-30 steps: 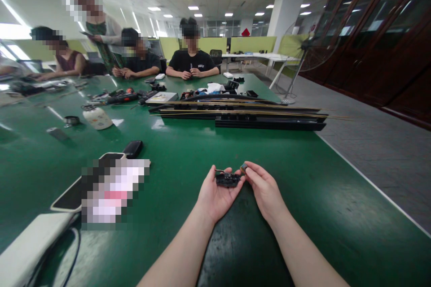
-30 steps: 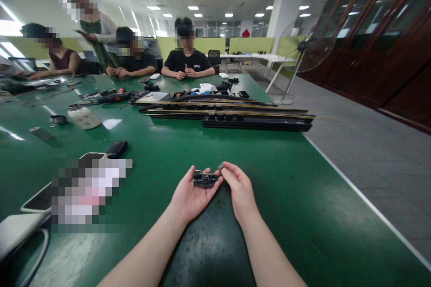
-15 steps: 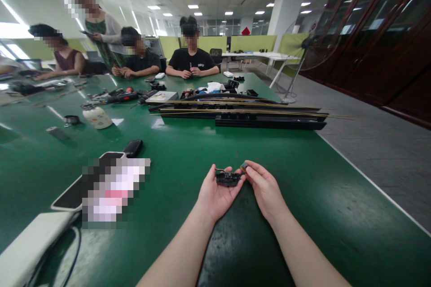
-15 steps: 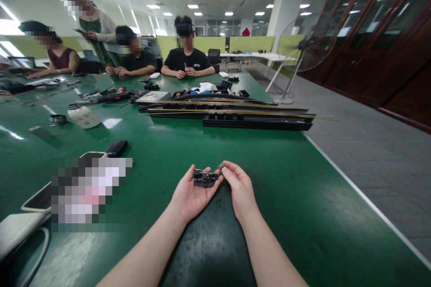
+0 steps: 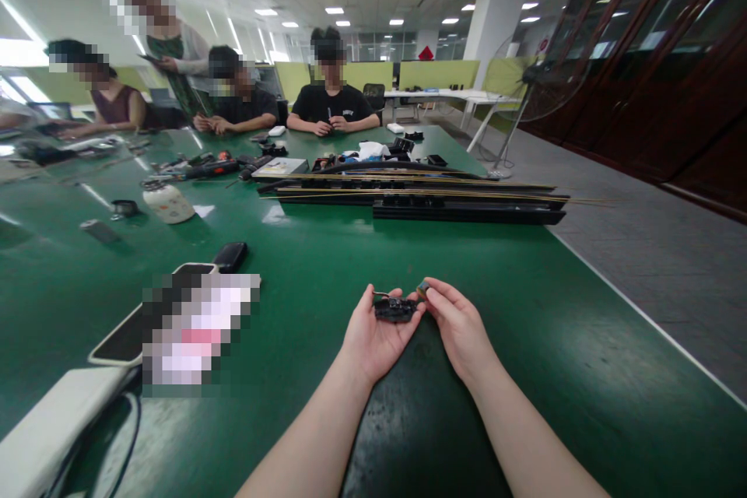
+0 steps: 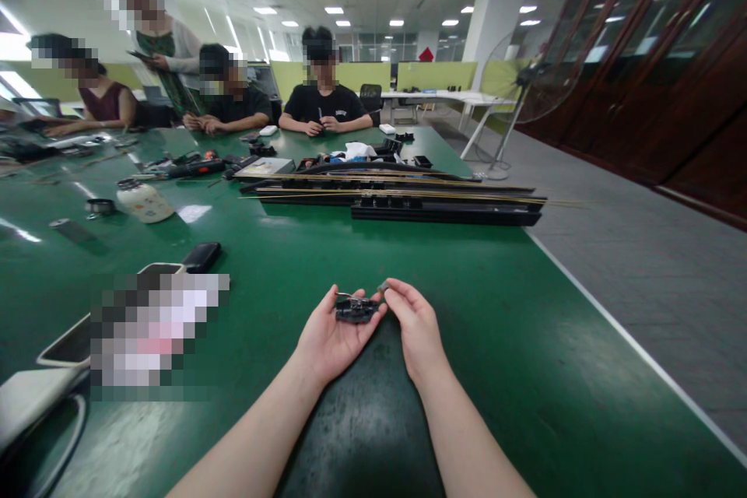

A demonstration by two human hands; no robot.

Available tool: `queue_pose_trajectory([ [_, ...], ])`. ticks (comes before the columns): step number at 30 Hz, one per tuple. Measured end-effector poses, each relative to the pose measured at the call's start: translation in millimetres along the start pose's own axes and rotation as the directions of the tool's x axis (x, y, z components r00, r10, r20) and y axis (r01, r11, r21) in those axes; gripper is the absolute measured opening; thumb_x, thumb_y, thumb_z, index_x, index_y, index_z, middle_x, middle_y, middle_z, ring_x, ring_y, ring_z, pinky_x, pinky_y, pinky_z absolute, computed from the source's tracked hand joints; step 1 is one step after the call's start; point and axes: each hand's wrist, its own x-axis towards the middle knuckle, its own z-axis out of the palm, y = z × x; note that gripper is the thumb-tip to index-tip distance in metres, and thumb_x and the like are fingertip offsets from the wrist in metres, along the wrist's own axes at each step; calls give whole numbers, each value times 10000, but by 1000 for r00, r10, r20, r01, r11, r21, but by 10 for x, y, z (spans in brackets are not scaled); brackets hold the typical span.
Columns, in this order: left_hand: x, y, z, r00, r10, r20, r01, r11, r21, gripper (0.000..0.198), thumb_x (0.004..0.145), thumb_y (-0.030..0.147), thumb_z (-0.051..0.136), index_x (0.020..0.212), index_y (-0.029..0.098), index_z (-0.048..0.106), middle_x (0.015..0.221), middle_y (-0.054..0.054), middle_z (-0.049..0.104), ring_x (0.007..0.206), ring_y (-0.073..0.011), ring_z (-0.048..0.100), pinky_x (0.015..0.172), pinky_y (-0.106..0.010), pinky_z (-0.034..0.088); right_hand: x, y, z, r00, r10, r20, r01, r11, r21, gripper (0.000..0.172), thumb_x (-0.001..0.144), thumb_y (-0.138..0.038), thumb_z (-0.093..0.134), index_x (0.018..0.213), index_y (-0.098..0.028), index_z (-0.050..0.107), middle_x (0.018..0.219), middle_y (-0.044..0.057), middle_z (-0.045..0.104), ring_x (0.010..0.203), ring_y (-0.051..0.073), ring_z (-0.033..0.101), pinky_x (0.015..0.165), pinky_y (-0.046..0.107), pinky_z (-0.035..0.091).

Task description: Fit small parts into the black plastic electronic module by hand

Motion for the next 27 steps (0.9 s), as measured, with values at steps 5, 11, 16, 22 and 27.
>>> queue_pose_trajectory([
  [5, -7, 3, -10, 1000, -14, 26, 13, 1000, 20, 390, 815, 436, 416, 791, 83, 580, 947, -166, 588, 1034, -311, 529, 752, -350, 496, -8, -10, 8, 1000, 0, -10, 0, 1000, -4, 262, 608, -298, 711, 848, -207, 659, 843, 14, 671, 830, 171, 593, 859, 342, 408],
  [11, -7, 4, -20, 999, -19, 45, 17, 999, 39, 395, 816, 443, 408, 789, 92, 587, 931, -159, 601, 983, -290, 561, 750, -346, 489, -11, -11, 14, 1000, -2, -18, 2, 1000, -1, 270, 595, -298, 717, 842, -203, 659, 837, 15, 672, 819, 171, 596, 843, 338, 418],
  [16, -10, 0, -19, 999, -16, 46, 14, 999, 40, 396, 817, 442, 407, 789, 90, 586, 923, -159, 602, 970, -285, 566, 740, -347, 490, -14, -11, 10, 1000, 2, -8, -2, 1000, -6, 253, 616, -293, 706, 847, -205, 656, 837, 11, 671, 826, 162, 591, 850, 325, 410],
  [22, -15, -2, -7, 999, -13, 33, 12, 999, 34, 395, 819, 441, 403, 787, 89, 580, 916, -167, 608, 976, -286, 565, 724, -350, 496, -15, -13, 6, 1000, -6, -7, 6, 1000, -10, 251, 621, -295, 703, 852, -207, 658, 841, 10, 673, 824, 164, 596, 849, 330, 412],
  [27, -8, -2, -8, 1000, -5, 19, 4, 999, 36, 391, 816, 438, 412, 785, 85, 577, 937, -174, 600, 998, -295, 554, 715, -352, 502, -8, -7, 5, 1000, -1, -8, 1, 1000, 2, 264, 612, -294, 711, 853, -200, 656, 840, 15, 672, 828, 169, 594, 871, 345, 402],
])
